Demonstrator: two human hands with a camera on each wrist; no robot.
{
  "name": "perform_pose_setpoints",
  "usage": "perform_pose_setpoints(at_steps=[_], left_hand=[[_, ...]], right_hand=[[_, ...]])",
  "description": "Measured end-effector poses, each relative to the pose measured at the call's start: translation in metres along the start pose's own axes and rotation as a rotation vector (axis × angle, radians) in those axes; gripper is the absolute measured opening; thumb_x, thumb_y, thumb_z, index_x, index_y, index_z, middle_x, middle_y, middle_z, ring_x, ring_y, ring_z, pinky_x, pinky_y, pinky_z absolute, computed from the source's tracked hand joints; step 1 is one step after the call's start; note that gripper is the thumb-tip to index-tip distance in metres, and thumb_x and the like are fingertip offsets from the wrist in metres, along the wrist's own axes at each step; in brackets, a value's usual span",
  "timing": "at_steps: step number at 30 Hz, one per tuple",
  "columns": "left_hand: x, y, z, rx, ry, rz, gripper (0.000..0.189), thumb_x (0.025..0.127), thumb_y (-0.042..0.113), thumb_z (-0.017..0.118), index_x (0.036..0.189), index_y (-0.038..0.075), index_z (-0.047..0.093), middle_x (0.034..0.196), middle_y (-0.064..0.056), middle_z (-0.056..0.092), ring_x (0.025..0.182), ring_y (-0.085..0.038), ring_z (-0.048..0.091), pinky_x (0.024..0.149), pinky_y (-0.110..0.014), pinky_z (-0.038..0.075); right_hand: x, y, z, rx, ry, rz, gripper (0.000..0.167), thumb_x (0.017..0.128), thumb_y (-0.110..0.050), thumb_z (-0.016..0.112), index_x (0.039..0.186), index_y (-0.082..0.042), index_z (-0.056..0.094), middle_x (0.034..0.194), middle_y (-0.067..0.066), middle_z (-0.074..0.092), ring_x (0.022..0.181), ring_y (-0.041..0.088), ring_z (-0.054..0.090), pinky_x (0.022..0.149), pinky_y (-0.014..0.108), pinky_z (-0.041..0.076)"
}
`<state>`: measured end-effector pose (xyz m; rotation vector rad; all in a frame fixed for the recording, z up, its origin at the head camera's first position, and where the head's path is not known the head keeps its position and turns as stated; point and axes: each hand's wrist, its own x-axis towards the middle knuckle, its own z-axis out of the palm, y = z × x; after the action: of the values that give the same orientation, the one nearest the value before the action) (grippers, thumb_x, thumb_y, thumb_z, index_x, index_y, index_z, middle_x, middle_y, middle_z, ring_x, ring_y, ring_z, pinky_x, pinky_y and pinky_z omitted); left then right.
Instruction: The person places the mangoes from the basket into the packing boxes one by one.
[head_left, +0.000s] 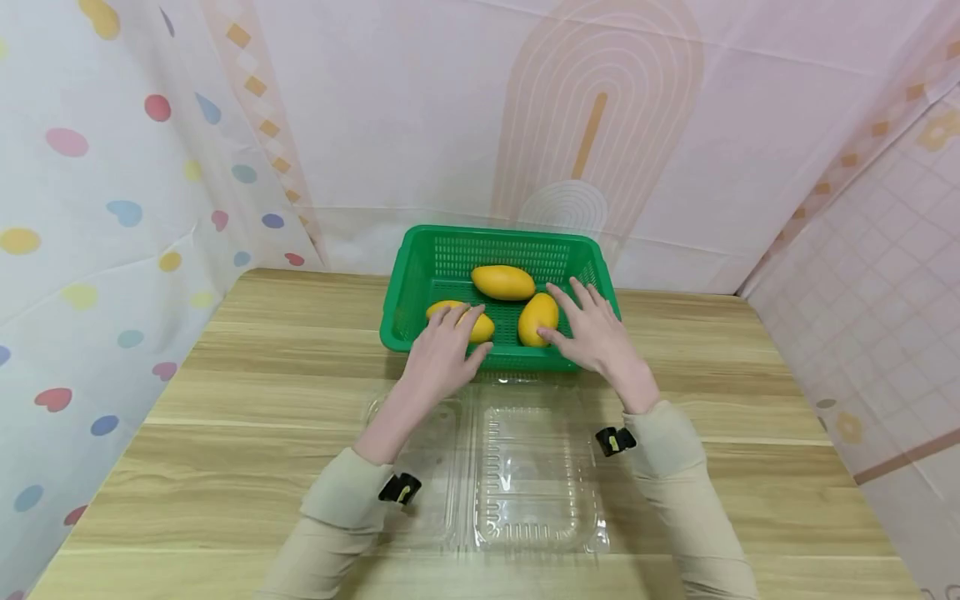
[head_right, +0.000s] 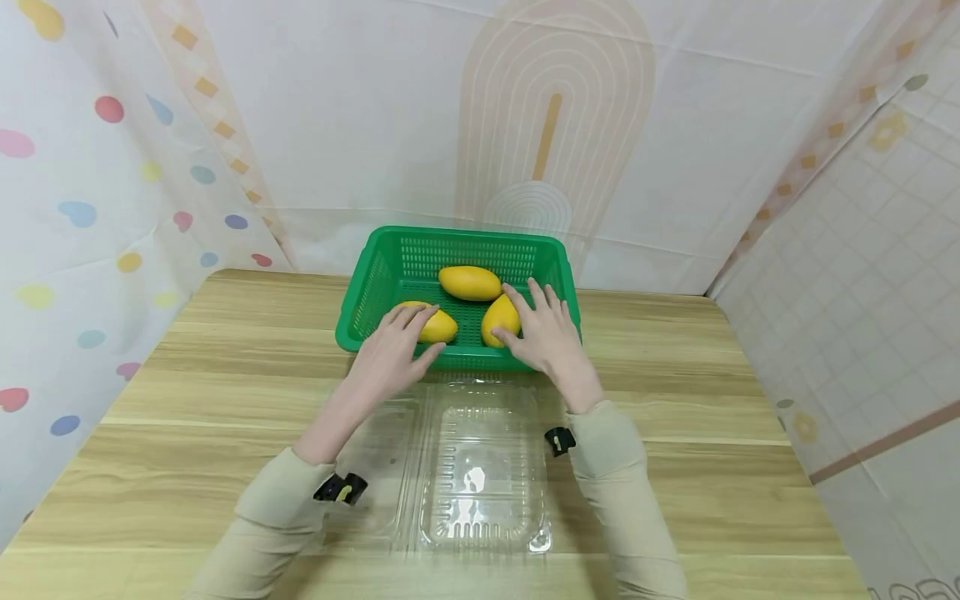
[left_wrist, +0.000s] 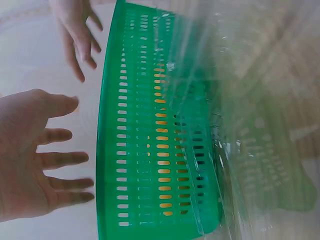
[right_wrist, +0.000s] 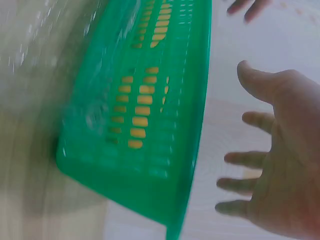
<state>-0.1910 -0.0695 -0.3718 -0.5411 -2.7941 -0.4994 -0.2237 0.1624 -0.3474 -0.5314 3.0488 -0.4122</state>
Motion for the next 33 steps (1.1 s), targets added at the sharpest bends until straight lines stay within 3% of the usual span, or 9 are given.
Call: perform_pose_setpoints(at_steps=[4,7,11,14,18,22,25,29,33], left_hand=[[-0.016,0.005,-0.002,0.000,0.096,0.058,0.034,0.091,0.025,0.063,0.118,0.005,0.060,0.113,-0.013,0.065,0.101,-0.032,0.059,0.073,-0.040,0.056],[-0.029,0.012,-0.004,-0.008,0.095,0.062,0.021,0.090,0.023,0.064,0.102,0.006,0.063,0.094,-0.008,0.067,0.083,-0.025,0.061,0.060,-0.034,0.054],[-0.048,0.022,-0.004,-0.031,0.010,0.030,0.015,0.088,0.023,0.066,0.088,0.008,0.061,0.077,-0.004,0.063,0.066,-0.020,0.059,0.050,-0.030,0.048],[-0.061,0.027,0.001,-0.024,-0.082,-0.002,0.018,0.088,0.025,0.066,0.085,0.008,0.060,0.074,-0.005,0.062,0.062,-0.021,0.059,0.047,-0.028,0.046],[-0.077,0.028,0.010,0.035,-0.178,-0.051,0.025,0.087,0.030,0.065,0.087,0.006,0.058,0.076,-0.010,0.063,0.059,-0.024,0.059,0.043,-0.028,0.042],[-0.089,0.028,0.017,0.068,-0.198,-0.099,0.033,0.087,0.032,0.065,0.094,0.001,0.058,0.073,-0.012,0.061,0.052,-0.020,0.052,0.040,-0.023,0.036],[-0.094,0.029,0.020,0.057,-0.216,-0.141,0.039,0.088,0.033,0.064,0.101,-0.003,0.057,0.071,-0.012,0.058,0.049,-0.016,0.045,0.039,-0.020,0.033],[-0.098,0.032,0.021,0.054,-0.290,-0.203,0.054,0.091,0.039,0.059,0.121,-0.006,0.053,0.065,-0.009,0.055,0.047,-0.014,0.042,0.039,-0.021,0.031],[-0.101,0.035,0.022,0.073,-0.309,-0.214,0.060,0.091,0.043,0.057,0.128,-0.004,0.052,0.065,-0.010,0.058,0.049,-0.015,0.046,0.042,-0.025,0.036]], right_hand=[[0.010,0.008,-0.010,-0.077,0.002,-0.117,0.064,0.094,-0.039,0.056,0.148,-0.015,0.032,0.155,0.021,0.025,0.140,0.045,0.027,0.114,0.058,0.024],[0.017,0.011,-0.017,-0.149,-0.007,-0.186,0.060,0.094,-0.033,0.059,0.145,-0.012,0.037,0.151,0.022,0.032,0.136,0.044,0.035,0.113,0.055,0.028],[0.027,0.015,-0.021,-0.212,-0.062,-0.227,0.057,0.093,-0.028,0.060,0.143,-0.011,0.040,0.148,0.020,0.038,0.134,0.043,0.038,0.112,0.054,0.029],[0.035,0.018,-0.019,-0.235,-0.123,-0.242,0.057,0.092,-0.024,0.061,0.143,-0.011,0.040,0.148,0.019,0.038,0.134,0.042,0.039,0.113,0.054,0.028],[0.045,0.021,-0.012,-0.266,-0.186,-0.264,0.058,0.090,-0.020,0.063,0.143,-0.011,0.040,0.148,0.018,0.039,0.133,0.041,0.041,0.111,0.053,0.032],[0.053,0.022,-0.003,-0.292,-0.226,-0.272,0.061,0.088,-0.018,0.066,0.143,-0.013,0.040,0.149,0.016,0.039,0.134,0.039,0.040,0.111,0.052,0.033],[0.057,0.023,0.005,-0.283,-0.257,-0.258,0.064,0.087,-0.016,0.068,0.144,-0.016,0.038,0.151,0.013,0.036,0.137,0.038,0.036,0.113,0.053,0.029],[0.061,0.024,0.013,-0.272,-0.281,-0.241,0.069,0.086,-0.013,0.069,0.146,-0.019,0.036,0.153,0.011,0.033,0.140,0.037,0.032,0.114,0.055,0.026],[0.064,0.024,0.019,-0.277,-0.299,-0.234,0.074,0.084,-0.008,0.070,0.147,-0.021,0.034,0.156,0.008,0.027,0.144,0.035,0.025,0.114,0.058,0.022]])
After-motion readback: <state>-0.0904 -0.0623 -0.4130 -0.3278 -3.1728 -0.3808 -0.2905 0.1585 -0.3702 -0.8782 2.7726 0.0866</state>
